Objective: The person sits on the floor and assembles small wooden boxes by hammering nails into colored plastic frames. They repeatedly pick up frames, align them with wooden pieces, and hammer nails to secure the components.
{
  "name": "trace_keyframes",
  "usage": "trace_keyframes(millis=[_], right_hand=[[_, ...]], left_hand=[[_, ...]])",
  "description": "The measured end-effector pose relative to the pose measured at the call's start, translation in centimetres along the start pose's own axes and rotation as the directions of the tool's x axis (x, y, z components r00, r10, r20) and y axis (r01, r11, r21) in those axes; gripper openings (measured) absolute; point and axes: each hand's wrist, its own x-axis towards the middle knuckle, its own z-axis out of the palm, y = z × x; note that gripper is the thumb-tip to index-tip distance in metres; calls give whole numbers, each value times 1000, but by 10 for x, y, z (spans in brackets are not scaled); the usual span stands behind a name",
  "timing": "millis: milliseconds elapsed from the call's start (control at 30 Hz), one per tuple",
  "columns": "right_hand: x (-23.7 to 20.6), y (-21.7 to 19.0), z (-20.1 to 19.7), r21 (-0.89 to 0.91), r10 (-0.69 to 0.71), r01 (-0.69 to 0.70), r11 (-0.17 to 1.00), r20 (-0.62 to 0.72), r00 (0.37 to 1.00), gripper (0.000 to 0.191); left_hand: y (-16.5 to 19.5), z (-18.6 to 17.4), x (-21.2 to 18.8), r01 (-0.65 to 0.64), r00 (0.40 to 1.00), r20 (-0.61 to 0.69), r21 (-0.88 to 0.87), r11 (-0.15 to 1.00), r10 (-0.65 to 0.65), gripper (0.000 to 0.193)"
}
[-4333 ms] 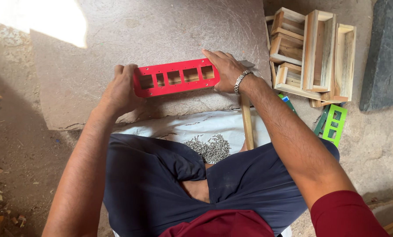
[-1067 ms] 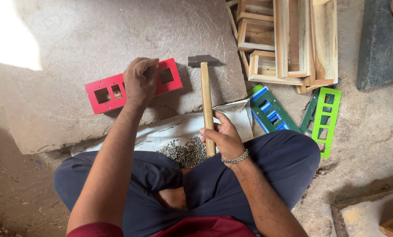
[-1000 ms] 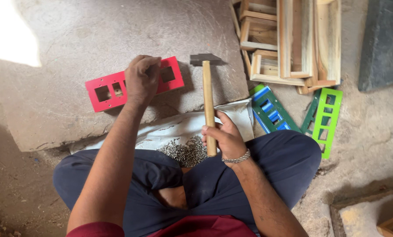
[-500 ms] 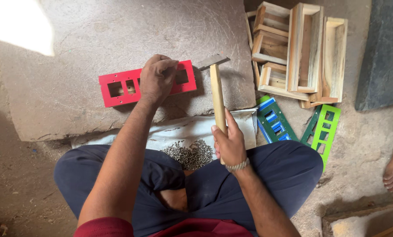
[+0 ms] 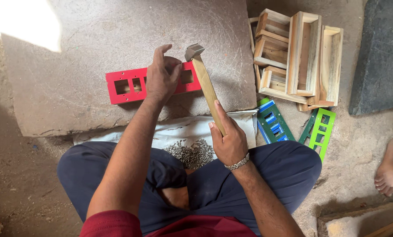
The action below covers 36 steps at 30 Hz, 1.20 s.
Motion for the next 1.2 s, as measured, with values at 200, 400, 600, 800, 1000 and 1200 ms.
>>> trace_keyframes(millis=[200, 400, 600, 800, 1000, 1200], right_hand=[[3, 2, 4, -18, 26, -25, 1000, 43, 999, 62], [1, 1, 10, -56, -61, 58, 997, -67, 996, 59], [-1, 4, 11, -52, -18, 17, 999, -27, 999, 61], [0, 2, 13, -70, -15, 14, 997, -14, 1000, 61], [-3, -6, 9, -56, -103, 99, 994, -83, 991, 59], [-4, 0, 21, -81, 53, -54, 995, -19, 998, 61]], left_hand=[[-3, -1, 1, 55, 998, 15, -47, 997, -55, 61], [-3, -2, 1, 76, 997, 4, -63, 995, -76, 62], [-4, -2, 0, 72, 997, -2, -74, 995, -73, 63], [-3, -4, 0, 62, 998, -20, -84, 995, -64, 68], [1, -7, 1, 102, 995, 12, -81, 991, -102, 68], [2, -8, 2, 103, 995, 23, -72, 992, -101, 68]])
